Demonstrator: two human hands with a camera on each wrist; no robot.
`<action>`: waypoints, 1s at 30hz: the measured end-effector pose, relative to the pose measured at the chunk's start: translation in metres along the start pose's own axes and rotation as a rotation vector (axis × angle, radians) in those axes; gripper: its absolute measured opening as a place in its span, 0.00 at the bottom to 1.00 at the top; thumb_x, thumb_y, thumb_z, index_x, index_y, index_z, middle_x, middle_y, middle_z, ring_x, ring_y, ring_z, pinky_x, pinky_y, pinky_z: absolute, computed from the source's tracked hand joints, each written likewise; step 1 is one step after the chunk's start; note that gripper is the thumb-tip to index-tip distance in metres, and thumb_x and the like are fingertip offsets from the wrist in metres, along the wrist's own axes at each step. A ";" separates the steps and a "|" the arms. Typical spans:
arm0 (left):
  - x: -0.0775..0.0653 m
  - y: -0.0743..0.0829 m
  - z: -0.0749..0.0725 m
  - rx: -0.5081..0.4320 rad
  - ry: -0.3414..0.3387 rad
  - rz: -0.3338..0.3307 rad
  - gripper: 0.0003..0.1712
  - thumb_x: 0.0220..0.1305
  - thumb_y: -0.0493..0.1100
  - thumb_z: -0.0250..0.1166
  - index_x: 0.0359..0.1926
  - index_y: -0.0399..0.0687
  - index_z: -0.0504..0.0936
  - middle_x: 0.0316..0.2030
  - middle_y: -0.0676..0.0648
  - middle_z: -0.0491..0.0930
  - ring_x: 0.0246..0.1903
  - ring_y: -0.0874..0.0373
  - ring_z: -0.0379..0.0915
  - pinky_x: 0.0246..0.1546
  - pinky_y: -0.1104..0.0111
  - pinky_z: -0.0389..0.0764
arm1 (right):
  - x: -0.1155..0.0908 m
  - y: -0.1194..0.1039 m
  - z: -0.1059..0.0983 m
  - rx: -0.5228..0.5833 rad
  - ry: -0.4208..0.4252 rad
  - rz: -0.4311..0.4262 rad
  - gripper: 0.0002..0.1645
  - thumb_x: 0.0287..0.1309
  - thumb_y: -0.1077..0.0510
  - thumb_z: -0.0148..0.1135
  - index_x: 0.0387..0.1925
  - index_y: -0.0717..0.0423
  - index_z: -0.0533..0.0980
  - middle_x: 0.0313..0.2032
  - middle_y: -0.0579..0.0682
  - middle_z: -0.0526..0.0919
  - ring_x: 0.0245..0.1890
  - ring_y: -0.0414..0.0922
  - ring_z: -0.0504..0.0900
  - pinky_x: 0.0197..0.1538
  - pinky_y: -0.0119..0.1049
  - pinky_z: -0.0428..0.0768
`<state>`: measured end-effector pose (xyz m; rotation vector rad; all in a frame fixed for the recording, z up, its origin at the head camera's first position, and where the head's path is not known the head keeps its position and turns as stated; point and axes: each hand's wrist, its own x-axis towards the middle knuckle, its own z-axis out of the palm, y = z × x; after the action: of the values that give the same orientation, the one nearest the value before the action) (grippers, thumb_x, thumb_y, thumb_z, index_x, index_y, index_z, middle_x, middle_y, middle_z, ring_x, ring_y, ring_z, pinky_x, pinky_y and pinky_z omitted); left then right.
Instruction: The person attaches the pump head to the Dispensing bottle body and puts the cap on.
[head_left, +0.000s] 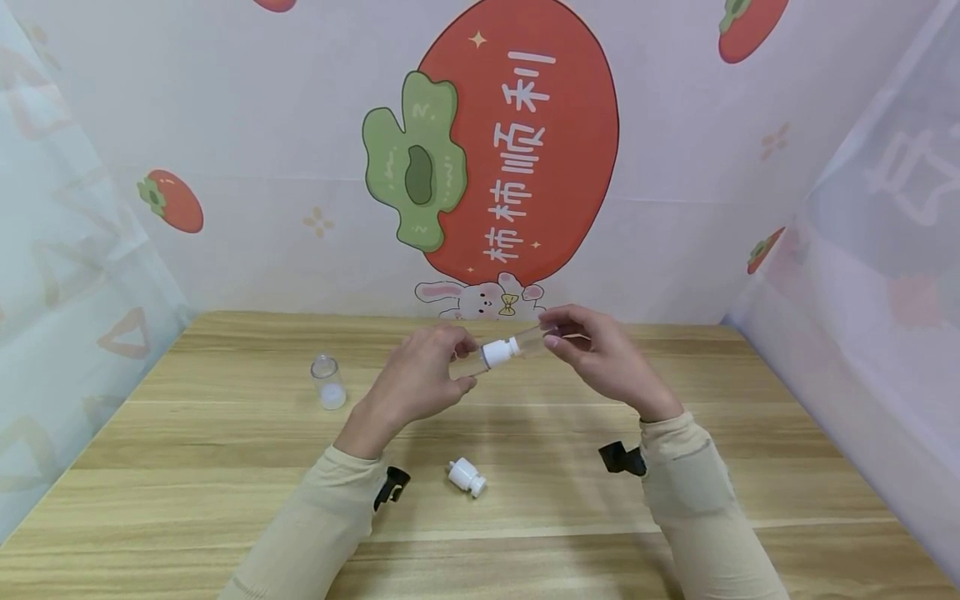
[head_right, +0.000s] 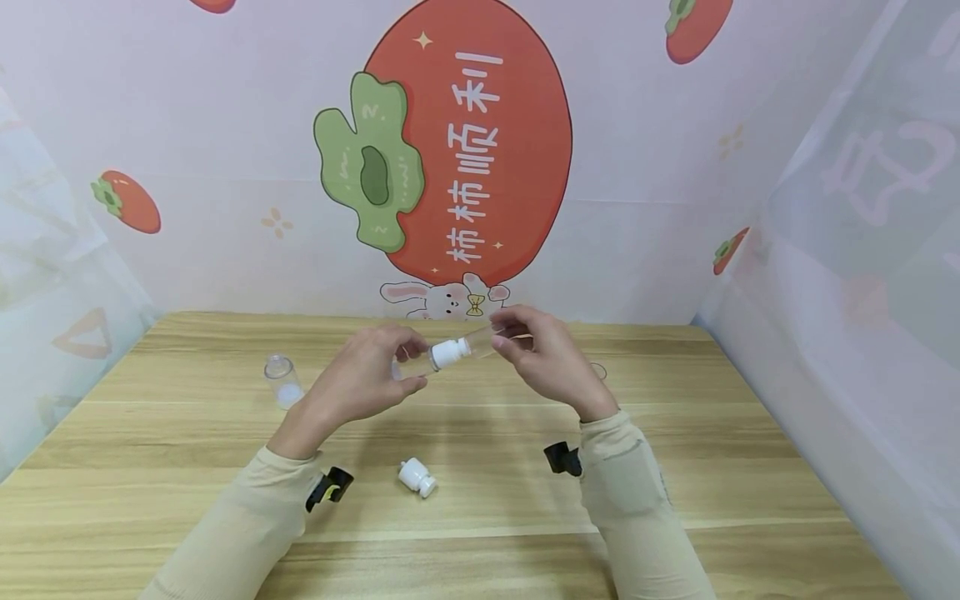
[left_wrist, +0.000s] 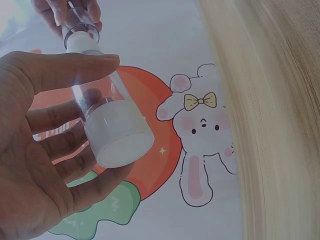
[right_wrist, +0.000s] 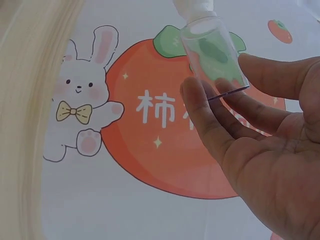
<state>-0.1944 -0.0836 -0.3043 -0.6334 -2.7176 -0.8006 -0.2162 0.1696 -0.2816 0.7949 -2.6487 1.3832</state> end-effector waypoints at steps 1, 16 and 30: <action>0.000 0.000 0.000 0.001 0.001 0.000 0.18 0.51 0.37 0.79 0.45 0.42 0.87 0.41 0.47 0.83 0.39 0.52 0.78 0.40 0.57 0.80 | 0.000 0.000 0.001 -0.003 -0.001 -0.002 0.19 0.68 0.66 0.61 0.59 0.65 0.76 0.52 0.58 0.82 0.52 0.50 0.82 0.56 0.43 0.81; 0.000 0.003 0.003 0.011 -0.003 -0.001 0.19 0.51 0.38 0.80 0.45 0.43 0.87 0.40 0.48 0.84 0.39 0.53 0.78 0.42 0.56 0.80 | 0.001 0.000 0.007 0.043 -0.019 -0.021 0.18 0.68 0.68 0.61 0.57 0.67 0.76 0.53 0.61 0.81 0.52 0.54 0.82 0.57 0.45 0.81; 0.000 0.006 0.004 0.007 0.002 0.001 0.19 0.50 0.38 0.80 0.44 0.44 0.87 0.40 0.48 0.84 0.39 0.53 0.79 0.41 0.57 0.80 | 0.001 -0.002 0.012 0.034 -0.024 -0.036 0.17 0.67 0.68 0.63 0.56 0.66 0.76 0.51 0.61 0.82 0.50 0.52 0.83 0.54 0.39 0.82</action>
<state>-0.1920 -0.0771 -0.3044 -0.6328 -2.7169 -0.7907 -0.2143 0.1591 -0.2867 0.8641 -2.6216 1.4234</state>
